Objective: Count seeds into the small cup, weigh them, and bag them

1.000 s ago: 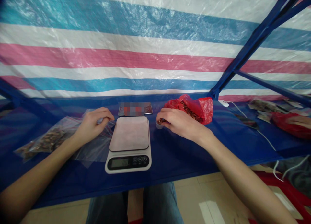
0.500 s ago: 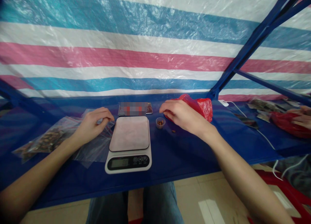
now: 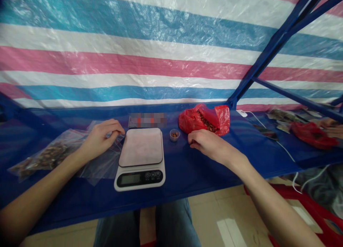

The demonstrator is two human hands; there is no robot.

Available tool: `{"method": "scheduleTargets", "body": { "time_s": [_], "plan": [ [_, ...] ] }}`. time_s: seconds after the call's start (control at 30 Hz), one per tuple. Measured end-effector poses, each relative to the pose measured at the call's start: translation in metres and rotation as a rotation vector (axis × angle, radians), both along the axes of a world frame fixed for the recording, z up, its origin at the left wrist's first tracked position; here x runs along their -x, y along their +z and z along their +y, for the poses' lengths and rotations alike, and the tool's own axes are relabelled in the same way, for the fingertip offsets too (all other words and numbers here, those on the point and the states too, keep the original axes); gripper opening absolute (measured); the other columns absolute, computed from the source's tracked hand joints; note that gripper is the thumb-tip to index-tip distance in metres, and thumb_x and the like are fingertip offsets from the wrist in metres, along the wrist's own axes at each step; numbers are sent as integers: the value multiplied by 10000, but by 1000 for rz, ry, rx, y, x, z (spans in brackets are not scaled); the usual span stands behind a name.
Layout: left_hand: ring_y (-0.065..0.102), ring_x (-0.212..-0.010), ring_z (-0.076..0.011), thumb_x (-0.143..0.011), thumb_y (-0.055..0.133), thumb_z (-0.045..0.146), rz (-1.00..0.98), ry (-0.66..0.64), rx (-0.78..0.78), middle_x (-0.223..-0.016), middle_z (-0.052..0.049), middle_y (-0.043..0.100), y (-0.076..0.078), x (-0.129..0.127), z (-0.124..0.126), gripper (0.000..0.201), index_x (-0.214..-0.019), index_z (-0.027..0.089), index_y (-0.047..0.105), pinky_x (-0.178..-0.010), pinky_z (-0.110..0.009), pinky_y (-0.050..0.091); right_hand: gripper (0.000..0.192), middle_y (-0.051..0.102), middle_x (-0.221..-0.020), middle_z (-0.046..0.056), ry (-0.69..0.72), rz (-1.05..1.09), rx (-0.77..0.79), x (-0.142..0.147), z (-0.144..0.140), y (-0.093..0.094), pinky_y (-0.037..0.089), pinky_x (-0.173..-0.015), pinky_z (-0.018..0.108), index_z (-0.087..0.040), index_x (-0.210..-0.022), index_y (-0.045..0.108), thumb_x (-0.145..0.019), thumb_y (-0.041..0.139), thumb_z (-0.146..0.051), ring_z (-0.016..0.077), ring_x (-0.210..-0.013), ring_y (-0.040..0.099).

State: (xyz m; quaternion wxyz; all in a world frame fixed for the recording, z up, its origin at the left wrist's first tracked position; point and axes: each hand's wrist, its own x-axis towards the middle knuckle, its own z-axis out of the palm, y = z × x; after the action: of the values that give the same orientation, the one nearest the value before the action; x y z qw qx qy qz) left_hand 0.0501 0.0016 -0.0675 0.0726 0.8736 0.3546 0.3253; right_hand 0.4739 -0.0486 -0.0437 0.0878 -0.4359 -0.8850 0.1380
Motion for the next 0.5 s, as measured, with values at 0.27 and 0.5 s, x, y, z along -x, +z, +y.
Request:
{"method": "scheduleTargets", "body": {
  "time_s": [0.27, 0.5],
  "plan": [
    [652, -814, -193, -965, 475, 103, -8, -3, -3, -835, -23, 722, 1, 1, -1, 296, -813, 211, 705, -789, -329, 488, 150, 823, -991, 86, -81, 237, -223, 42, 13, 23, 579, -780, 348, -196, -1044, 788, -991, 667, -268, 229, -828, 758],
    [653, -826, -197, -958, 474, 94, 2, 16, 7, -845, -28, 724, 2, 0, -2, 295, -811, 204, 706, -806, -336, 493, 175, 764, -740, 41, -417, 250, -308, -25, 25, 31, 524, -600, 311, -205, -896, 767, -948, 626, -292, 206, -609, 682]
  ]
}}
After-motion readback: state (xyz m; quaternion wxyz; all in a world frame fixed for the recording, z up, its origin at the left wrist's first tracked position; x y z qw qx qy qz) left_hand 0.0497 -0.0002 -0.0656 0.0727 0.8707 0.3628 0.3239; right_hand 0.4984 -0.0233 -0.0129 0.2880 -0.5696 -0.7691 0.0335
